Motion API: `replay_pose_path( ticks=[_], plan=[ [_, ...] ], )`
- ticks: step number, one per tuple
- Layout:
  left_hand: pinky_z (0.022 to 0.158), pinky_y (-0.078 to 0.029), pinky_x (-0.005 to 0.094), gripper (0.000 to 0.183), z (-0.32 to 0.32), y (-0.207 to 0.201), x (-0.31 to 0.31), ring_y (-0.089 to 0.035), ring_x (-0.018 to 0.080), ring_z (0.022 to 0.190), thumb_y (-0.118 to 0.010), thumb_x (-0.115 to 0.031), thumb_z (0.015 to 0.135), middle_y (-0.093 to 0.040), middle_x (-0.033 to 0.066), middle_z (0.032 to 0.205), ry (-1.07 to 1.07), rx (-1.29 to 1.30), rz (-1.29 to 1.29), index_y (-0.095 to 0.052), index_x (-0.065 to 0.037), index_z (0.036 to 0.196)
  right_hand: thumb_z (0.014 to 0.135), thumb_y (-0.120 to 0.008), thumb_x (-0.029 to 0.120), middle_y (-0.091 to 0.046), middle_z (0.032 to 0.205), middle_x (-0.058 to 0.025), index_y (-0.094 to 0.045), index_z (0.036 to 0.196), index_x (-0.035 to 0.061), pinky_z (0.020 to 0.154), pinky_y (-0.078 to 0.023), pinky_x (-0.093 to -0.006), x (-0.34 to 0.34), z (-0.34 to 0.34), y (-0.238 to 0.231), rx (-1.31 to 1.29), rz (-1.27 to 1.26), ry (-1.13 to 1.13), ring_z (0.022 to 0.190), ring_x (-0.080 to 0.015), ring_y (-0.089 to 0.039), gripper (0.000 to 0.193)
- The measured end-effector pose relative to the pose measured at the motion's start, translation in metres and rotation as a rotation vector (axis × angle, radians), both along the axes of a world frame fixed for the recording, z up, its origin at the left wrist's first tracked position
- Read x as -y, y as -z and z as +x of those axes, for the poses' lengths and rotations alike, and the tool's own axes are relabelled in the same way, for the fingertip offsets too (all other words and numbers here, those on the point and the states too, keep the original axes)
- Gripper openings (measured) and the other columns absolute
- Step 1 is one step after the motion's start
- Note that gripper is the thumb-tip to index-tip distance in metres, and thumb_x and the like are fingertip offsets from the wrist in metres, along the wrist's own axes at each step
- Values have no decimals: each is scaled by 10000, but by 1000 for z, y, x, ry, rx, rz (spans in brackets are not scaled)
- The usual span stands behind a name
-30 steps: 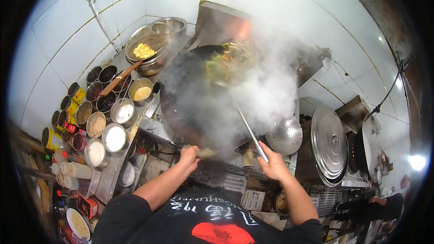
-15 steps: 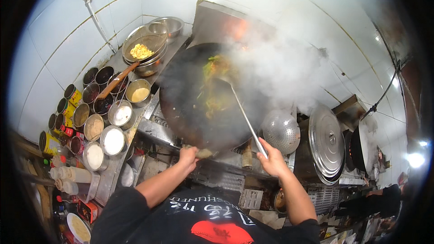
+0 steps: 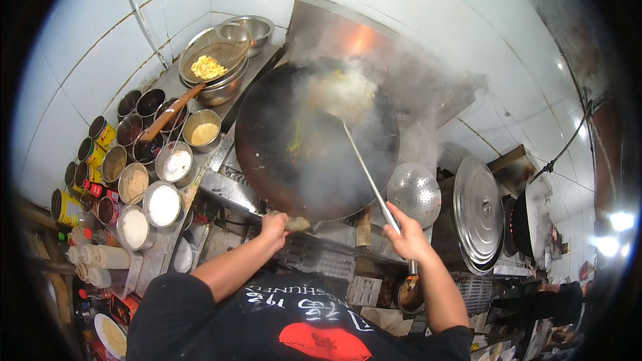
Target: The person stir-fries noodles in a wok over a high flame, adding seasonings and vegetables from nearby containers. They use a ladle to toss the noodles and incorporate ingredients, then transfer the cooked noodles into a serving bowl.
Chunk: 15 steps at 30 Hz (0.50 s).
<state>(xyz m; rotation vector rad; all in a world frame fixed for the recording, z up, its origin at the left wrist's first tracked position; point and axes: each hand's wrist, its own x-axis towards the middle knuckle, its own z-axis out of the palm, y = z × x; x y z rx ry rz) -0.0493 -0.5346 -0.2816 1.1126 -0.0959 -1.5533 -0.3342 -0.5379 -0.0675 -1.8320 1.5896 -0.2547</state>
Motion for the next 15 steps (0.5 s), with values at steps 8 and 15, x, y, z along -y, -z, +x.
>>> replay_pose_path(
  ticks=[8,15],
  plan=[
    [732,-607,465,285,-7,-39,114,-689,394,873,-489,-56,867,-614,227,1030,62,119,-17,-433,98,1101,923,-622,136,-542,655,-13,-427,1434,68,468,-435,-270,19,6,-26,55,325,54,487,-89,-501,551],
    [721,-597,449,353,-12,44,-3,-672,304,938,-494,40,847,-627,154,1106,-30,-73,75,-549,-27,1189,889,-623,89,-673,1042,-173,-455,1410,59,816,-491,-297,-16,0,37,46,28,104,918,-184,-627,549]
  ],
)
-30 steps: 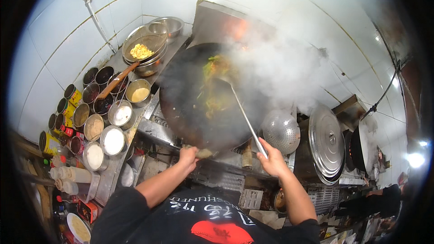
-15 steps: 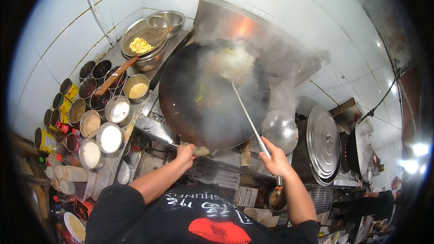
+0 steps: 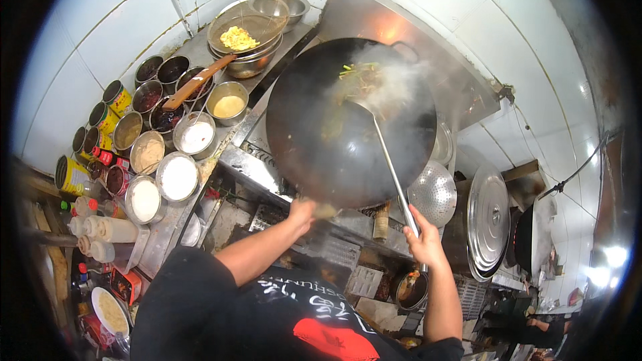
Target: The person stir-fries noodles in a wok over a high flame, adding seasonings and vegetables from nearby containers. They use a ladle to toss the noodles and incorporate ingredients, then transfer the cooked noodles into a serving bowl.
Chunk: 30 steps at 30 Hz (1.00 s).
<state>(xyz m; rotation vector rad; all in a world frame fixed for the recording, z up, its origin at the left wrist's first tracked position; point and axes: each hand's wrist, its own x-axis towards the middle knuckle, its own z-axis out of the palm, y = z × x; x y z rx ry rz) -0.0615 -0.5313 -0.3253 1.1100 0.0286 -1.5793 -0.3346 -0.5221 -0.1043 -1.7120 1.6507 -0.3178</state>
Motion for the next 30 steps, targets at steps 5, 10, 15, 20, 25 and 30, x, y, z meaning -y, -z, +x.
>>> replay_pose_path(
  ticks=[5,10,15,20,25,30],
  plan=[
    [610,-543,396,252,22,-13,3,-636,240,806,-562,-5,794,-610,96,925,-17,157,-167,-587,14,1044,883,-642,99,-648,851,-77,-517,1280,41,633,-491,-317,-82,-28,57,228,23,156,695,-165,-597,421],
    [608,-565,404,299,8,-48,-35,-652,291,827,-579,-14,797,-615,155,954,-19,182,-120,-563,62,1086,869,-651,269,-630,801,-256,-577,1004,40,647,-494,-468,-163,-23,171,-77,-104,68,743,-433,-636,276],
    [654,-607,460,218,13,-53,-110,-680,309,793,-536,25,798,-626,150,948,20,215,-107,-563,70,1010,873,-677,211,-544,620,-56,-582,859,-1,545,-431,-327,-221,-40,177,141,-198,71,570,-138,-497,232],
    [769,-589,455,302,38,-35,-170,-687,329,909,-635,-162,886,-650,182,991,-56,169,-116,-559,56,1080,895,-647,133,-524,598,-4,-510,818,44,402,-397,-262,-259,-39,142,570,76,108,432,-94,-469,180],
    [885,-534,404,639,23,-26,-248,-605,275,1090,-671,-272,903,-558,193,1262,106,283,-139,-387,37,1386,863,-675,96,-480,598,-45,-469,922,36,358,-396,-288,-278,-21,120,992,382,55,386,-133,-433,222],
    [680,-572,312,264,53,1,-358,-690,192,787,-657,-99,859,-700,117,922,210,498,71,-627,29,1089,859,-653,72,-462,582,-47,-459,934,42,339,-400,-313,-286,3,106,1002,532,-33,366,-142,-419,210]
  ],
)
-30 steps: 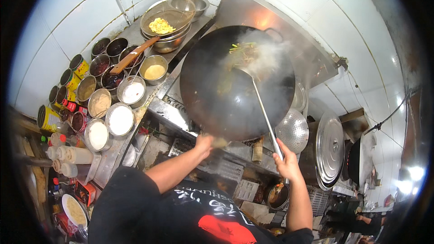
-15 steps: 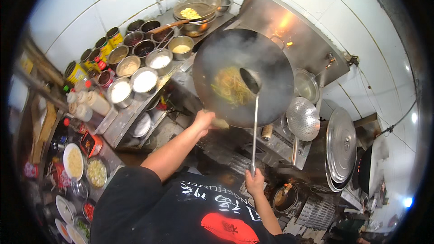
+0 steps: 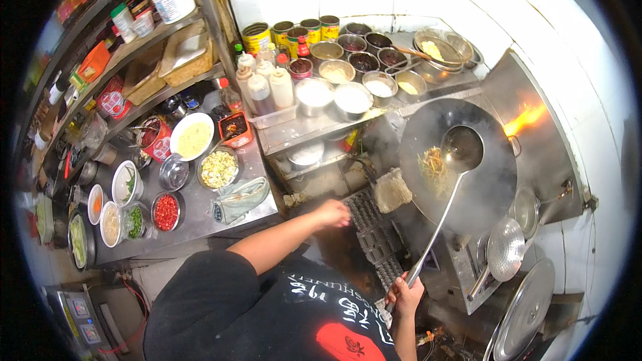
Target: The person stir-fries noodles in a wok over a high flame, adding seasonings and vegetables from nearby containers. They use a ladle to toss the noodles and incorporate ingredients, then transfer the cooked noodles into a serving bowl.
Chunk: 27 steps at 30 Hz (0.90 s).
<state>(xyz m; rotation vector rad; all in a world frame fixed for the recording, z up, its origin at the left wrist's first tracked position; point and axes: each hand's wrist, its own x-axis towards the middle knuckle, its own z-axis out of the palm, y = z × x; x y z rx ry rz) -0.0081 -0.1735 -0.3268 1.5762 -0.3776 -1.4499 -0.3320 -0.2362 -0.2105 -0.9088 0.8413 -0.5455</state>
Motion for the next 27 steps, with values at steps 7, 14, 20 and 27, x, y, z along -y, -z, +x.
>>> replay_pose_path(
  ticks=[7,14,20,27],
  plan=[
    [581,-536,294,128,141,5,0,-675,184,725,-569,-86,916,-696,131,877,-445,243,-59,-617,4,993,849,-653,85,-431,555,-32,-452,928,49,331,-398,-317,6,50,-18,-46,-3,-112,353,-139,-397,219],
    [556,-502,281,138,338,9,113,-632,152,669,-612,-86,878,-654,78,769,-718,336,-278,-626,11,976,838,-635,35,-463,550,-36,-462,943,29,356,-370,-294,17,130,-50,-165,-62,-101,375,-138,-434,203],
    [528,-496,253,382,412,27,195,-628,141,645,-634,-77,915,-661,103,882,-1175,-1,-423,-501,58,1247,827,-632,12,-506,588,-51,-486,943,11,369,-411,-300,20,194,-67,-282,-16,-73,399,-143,-467,187],
    [516,-468,284,232,421,33,226,-600,149,533,-549,-159,939,-667,82,663,-1016,246,-333,-663,23,851,824,-664,40,-523,620,-43,-504,943,8,379,-404,-287,37,248,-73,-386,-13,-115,422,-125,-471,202]
  ],
)
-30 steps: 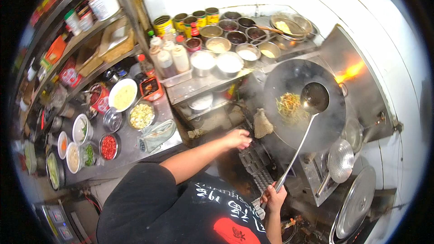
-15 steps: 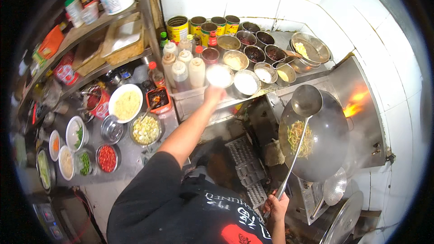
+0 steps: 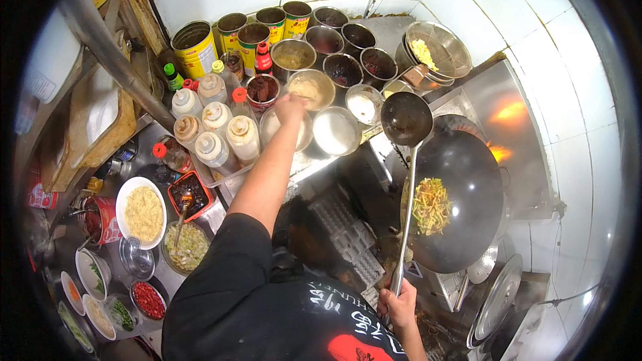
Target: The person stir-fries noodles in a wok over a high flame, adding seasonings and vegetables from nearby containers. They use a ladle to toss the noodles and incorporate ingredients, then transfer the cooked noodles into a serving bowl.
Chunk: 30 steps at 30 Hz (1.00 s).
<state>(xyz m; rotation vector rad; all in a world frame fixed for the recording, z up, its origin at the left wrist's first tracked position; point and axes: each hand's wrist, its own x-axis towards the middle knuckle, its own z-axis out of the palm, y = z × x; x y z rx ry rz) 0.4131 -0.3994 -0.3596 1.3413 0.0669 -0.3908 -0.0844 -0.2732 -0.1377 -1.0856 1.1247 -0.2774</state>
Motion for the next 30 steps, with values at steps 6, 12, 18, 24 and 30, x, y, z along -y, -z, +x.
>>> replay_pose_path(
  ticks=[6,12,18,24,30],
  plan=[
    [529,-483,291,237,7,-1,2,-634,155,571,-527,-144,946,-671,90,674,35,-64,70,-643,22,824,823,-638,32,-520,634,-46,-508,933,10,385,-410,-288,26,33,2,-40,64,-58,427,-129,-478,172],
    [529,-483,288,238,12,-36,-14,-626,139,565,-525,-161,963,-680,83,693,-77,-17,-39,-649,19,869,838,-596,35,-521,648,-58,-502,932,20,389,-443,-305,47,80,3,97,175,-136,428,-138,-483,134],
    [573,-513,293,247,-8,-96,-40,-659,144,612,-502,-153,975,-686,99,749,38,434,194,-652,41,1004,868,-579,78,-473,634,-9,-513,943,57,373,-403,-267,76,116,-5,197,401,-96,417,-88,-442,103],
    [576,-513,289,248,-45,-71,-59,-658,135,594,-508,-176,973,-689,89,736,94,695,369,-667,14,987,854,-610,93,-436,604,-40,-493,983,24,340,-378,-279,58,73,-17,238,419,-48,371,-111,-408,187],
    [533,-497,348,187,-75,-7,-44,-638,228,524,-571,-116,837,-654,146,602,329,120,403,-701,-29,734,845,-619,63,-447,586,-42,-494,967,19,354,-400,-283,45,37,-17,120,302,-67,387,-123,-447,180]
  ],
)
